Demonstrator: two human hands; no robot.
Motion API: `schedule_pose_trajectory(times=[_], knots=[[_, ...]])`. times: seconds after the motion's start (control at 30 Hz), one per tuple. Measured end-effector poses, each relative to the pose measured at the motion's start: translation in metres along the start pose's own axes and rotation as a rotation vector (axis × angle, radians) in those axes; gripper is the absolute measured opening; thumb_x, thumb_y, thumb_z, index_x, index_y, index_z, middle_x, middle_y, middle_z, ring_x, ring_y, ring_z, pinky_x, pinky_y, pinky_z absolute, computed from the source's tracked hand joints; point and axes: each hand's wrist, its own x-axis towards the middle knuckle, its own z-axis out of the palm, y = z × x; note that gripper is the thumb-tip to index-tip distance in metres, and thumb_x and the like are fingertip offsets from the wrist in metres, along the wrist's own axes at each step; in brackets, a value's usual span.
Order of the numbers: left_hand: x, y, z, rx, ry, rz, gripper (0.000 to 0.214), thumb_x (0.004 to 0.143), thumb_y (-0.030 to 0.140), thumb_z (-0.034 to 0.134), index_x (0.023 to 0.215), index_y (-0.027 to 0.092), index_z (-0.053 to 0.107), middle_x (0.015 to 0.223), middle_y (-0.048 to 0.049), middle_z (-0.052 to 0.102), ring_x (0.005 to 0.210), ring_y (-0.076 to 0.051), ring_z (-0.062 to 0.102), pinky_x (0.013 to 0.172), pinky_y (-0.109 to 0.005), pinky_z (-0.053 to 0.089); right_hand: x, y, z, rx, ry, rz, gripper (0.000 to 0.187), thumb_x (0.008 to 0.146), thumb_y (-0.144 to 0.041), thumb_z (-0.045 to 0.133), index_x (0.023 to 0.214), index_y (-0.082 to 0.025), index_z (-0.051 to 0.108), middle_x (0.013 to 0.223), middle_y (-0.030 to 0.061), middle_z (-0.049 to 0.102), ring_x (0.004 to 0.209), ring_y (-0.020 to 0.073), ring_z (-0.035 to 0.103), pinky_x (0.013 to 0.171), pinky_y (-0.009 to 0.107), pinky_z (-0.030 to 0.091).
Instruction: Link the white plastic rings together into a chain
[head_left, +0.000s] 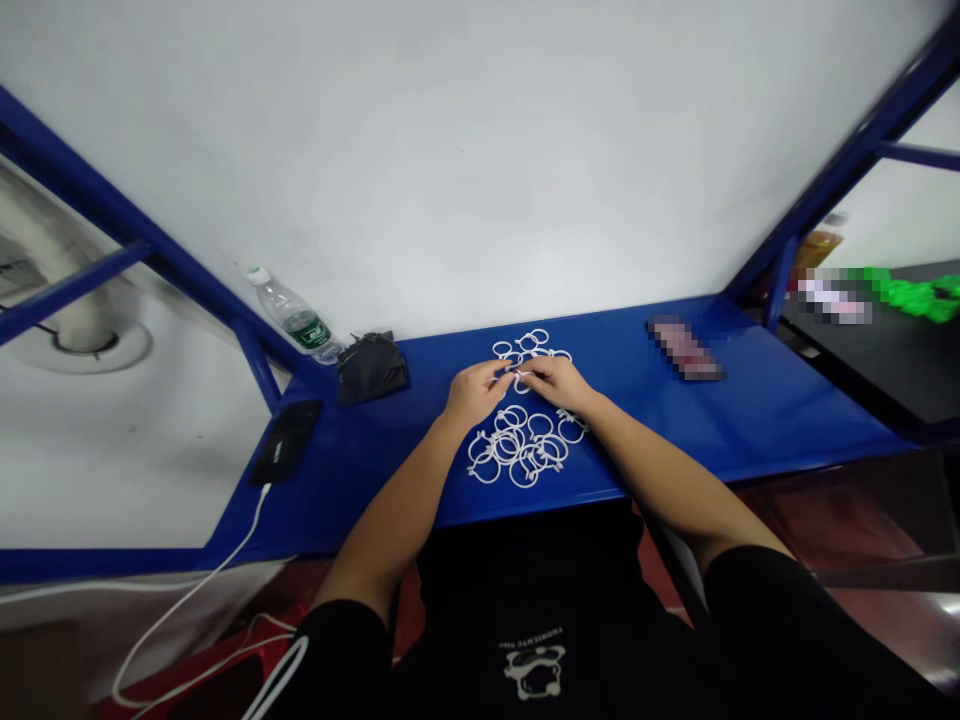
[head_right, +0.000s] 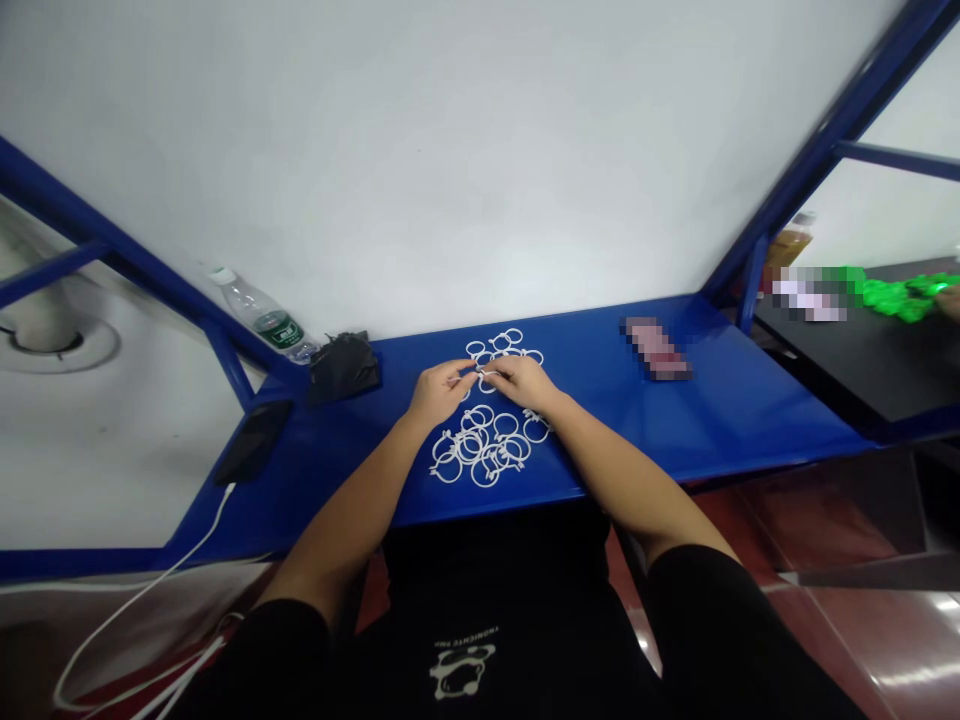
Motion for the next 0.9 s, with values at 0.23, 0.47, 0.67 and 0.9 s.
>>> schedule_pose_trajectory(times=[0.23, 0.47, 0.67, 0.9], knots=[[-0.003, 0.0, 0.009, 0.05, -0.109, 0.144, 0.02, 0.099, 0.033, 0.069, 0.112, 0.025, 0.081, 0.091, -0.0043, 0.079, 0.077, -0.016, 0.072, 0.075, -0.028, 0.057, -0.001, -0.002, -0.001, -0.014, -0.029, 0.014, 0.022, 0.092, -0.022, 0.06, 0.106, -0.02, 0.077, 0.092, 0.0052, 0.079, 0.078, 0.0187, 0.07, 0.073, 0.03, 0.052], [-0.004, 0.003, 0.01, 0.036, -0.03, 0.168, 0.012, 0.095, 0.028, 0.072, 0.102, 0.022, 0.08, 0.095, -0.0043, 0.082, 0.084, -0.018, 0.076, 0.074, -0.027, 0.06, 0.0, -0.003, -0.003, 0.023, 0.092, -0.111, 0.033, 0.089, -0.021, 0.061, 0.121, -0.021, 0.072, 0.114, 0.0095, 0.073, 0.088, 0.0201, 0.066, 0.077, 0.035, 0.056], [-0.003, 0.002, 0.011, 0.039, 0.061, 0.156, 0.009, 0.092, 0.023, 0.074, 0.099, 0.021, 0.079, 0.089, -0.004, 0.081, 0.079, -0.017, 0.077, 0.067, -0.024, 0.059, 0.001, -0.005, -0.004, 0.087, 0.137, -0.167, 0.019, 0.096, -0.033, 0.068, 0.11, -0.023, 0.074, 0.111, 0.0094, 0.071, 0.08, 0.0178, 0.065, 0.068, 0.033, 0.058], [-0.003, -0.004, 0.014, 0.059, 0.0, 0.085, 0.01, 0.094, 0.028, 0.073, 0.098, 0.021, 0.078, 0.086, -0.0033, 0.08, 0.075, -0.016, 0.075, 0.069, -0.025, 0.058, 0.002, -0.008, -0.001, 0.065, 0.094, -0.167, 0.015, 0.101, -0.033, 0.064, 0.098, -0.023, 0.074, 0.099, 0.0076, 0.077, 0.088, 0.0204, 0.072, 0.076, 0.035, 0.059]])
